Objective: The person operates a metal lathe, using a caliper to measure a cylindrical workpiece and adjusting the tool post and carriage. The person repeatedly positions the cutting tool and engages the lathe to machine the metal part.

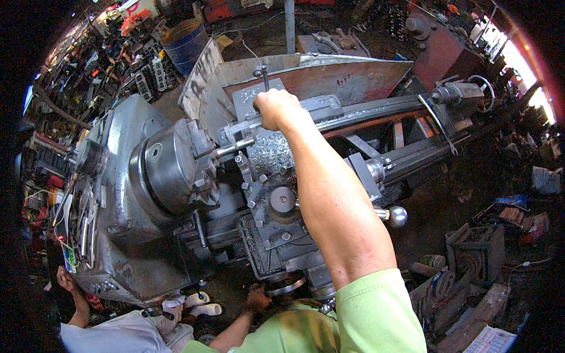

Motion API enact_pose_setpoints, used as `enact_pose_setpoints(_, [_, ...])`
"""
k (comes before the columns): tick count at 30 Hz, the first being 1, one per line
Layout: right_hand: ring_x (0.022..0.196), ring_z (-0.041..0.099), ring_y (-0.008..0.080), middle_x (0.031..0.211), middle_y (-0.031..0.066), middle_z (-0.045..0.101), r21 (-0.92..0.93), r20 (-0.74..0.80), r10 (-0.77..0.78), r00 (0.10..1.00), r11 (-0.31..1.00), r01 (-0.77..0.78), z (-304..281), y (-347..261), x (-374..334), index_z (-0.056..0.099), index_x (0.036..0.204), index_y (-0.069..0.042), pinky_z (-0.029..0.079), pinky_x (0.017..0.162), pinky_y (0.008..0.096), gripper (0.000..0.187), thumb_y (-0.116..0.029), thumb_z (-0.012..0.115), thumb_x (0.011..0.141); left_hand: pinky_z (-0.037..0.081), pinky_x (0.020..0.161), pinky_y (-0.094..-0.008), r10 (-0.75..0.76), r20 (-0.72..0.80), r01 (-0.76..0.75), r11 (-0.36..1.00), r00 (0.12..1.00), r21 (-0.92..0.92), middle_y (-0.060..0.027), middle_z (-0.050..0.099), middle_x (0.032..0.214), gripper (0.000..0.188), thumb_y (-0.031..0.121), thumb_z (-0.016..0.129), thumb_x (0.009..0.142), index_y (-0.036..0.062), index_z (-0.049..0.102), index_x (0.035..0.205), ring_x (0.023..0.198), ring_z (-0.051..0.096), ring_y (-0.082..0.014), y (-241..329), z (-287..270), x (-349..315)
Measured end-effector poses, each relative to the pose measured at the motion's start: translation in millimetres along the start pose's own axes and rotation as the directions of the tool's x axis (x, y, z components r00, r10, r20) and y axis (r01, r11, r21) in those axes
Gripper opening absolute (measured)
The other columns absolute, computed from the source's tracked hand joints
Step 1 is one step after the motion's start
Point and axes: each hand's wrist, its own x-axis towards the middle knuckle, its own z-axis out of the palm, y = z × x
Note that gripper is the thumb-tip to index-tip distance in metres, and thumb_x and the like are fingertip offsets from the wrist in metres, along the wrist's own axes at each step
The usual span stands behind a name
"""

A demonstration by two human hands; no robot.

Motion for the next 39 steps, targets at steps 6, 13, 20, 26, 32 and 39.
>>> enact_pose_setpoints(6, [0.108,0.068,0.0349,0.111,0.0185,0.072,0.004,-0.012,0.003,1.000,1.000,-0.003,3,1,2,0.074,0.106,-0.010,0.056,0.093,0.0457,0.032,-0.003,0.070,0.076,0.024,0.121,-0.0511,-0.016,-0.017,0.016,0.999,1.000,-0.042,-0.0278,0.051,0.143,0.081,0.035,0.073,0.079,0.0041,0.043,0.147,0.139,0.041,-0.0436,4,-2,-2])
enact_pose_setpoints(13, [0.110,0.067,0.0346,0.113,0.0190,0.071,0.005,0.004,0.016,1.000,1.000,-0.016,-1,-1,0,0.074,0.107,-0.010,0.055,0.093,0.0449,0.033,-0.005,0.072,0.074,0.024,0.121,-0.0507,-0.022,-0.072,0.016,0.996,0.997,-0.083,-0.0283,0.047,0.144,0.078,0.031,0.072,0.077,0.0047,0.045,0.146,0.139,0.039,-0.0448,-3,8,1])
enact_pose_setpoints(20, [0.108,0.068,0.0360,0.114,0.0183,0.071,-0.100,0.023,-0.006,1.000,0.995,0.008,1,5,12,0.072,0.117,-0.014,0.055,0.095,0.0450,0.048,-0.019,0.080,0.070,0.037,0.113,-0.0523,0.020,-0.182,-0.043,0.992,0.983,-0.122,-0.0283,0.051,0.140,0.072,0.027,0.073,0.077,0.0063,0.050,0.142,0.134,0.044,-0.0473,-3,7,-1])
enact_pose_setpoints(26, [0.088,0.071,0.0382,0.098,0.0210,0.072,-0.287,-0.608,-0.265,0.749,0.952,0.104,-49,-33,-26,0.070,0.112,-0.008,0.058,0.075,0.0485,0.037,-0.021,0.072,0.077,0.039,0.111,-0.0528,-0.040,-0.321,-0.025,0.980,0.946,-0.197,-0.0329,0.053,0.137,0.062,0.015,0.061,0.082,0.0023,0.050,0.142,0.127,0.049,-0.0505,4,14,-1])
enact_pose_setpoints(32, [0.077,0.065,0.0355,0.085,0.0132,0.067,-0.407,-0.744,-0.578,0.336,0.790,0.458,-77,-108,-195,0.068,0.098,-0.009,0.052,0.064,0.0442,0.022,-0.012,0.072,0.077,0.045,0.105,-0.0517,-0.137,-0.310,0.053,0.963,0.941,-0.265,-0.0311,0.063,0.123,0.064,0.019,0.069,0.079,0.0036,0.054,0.138,0.118,0.058,-0.0483,14,3,-3])
enact_pose_setpoints(39, [0.087,0.064,0.0310,0.086,0.0085,0.060,0.077,-0.199,-0.444,0.874,0.882,0.466,26,-107,-361,0.056,0.104,-0.009,0.051,0.072,0.0424,0.042,-0.013,0.077,0.069,0.047,0.103,-0.0513,-0.006,-0.268,-0.052,0.976,0.963,-0.212,-0.0265,0.064,0.126,0.063,0.029,0.070,0.082,0.0033,0.055,0.137,0.118,0.059,-0.0469,6,-5,1])
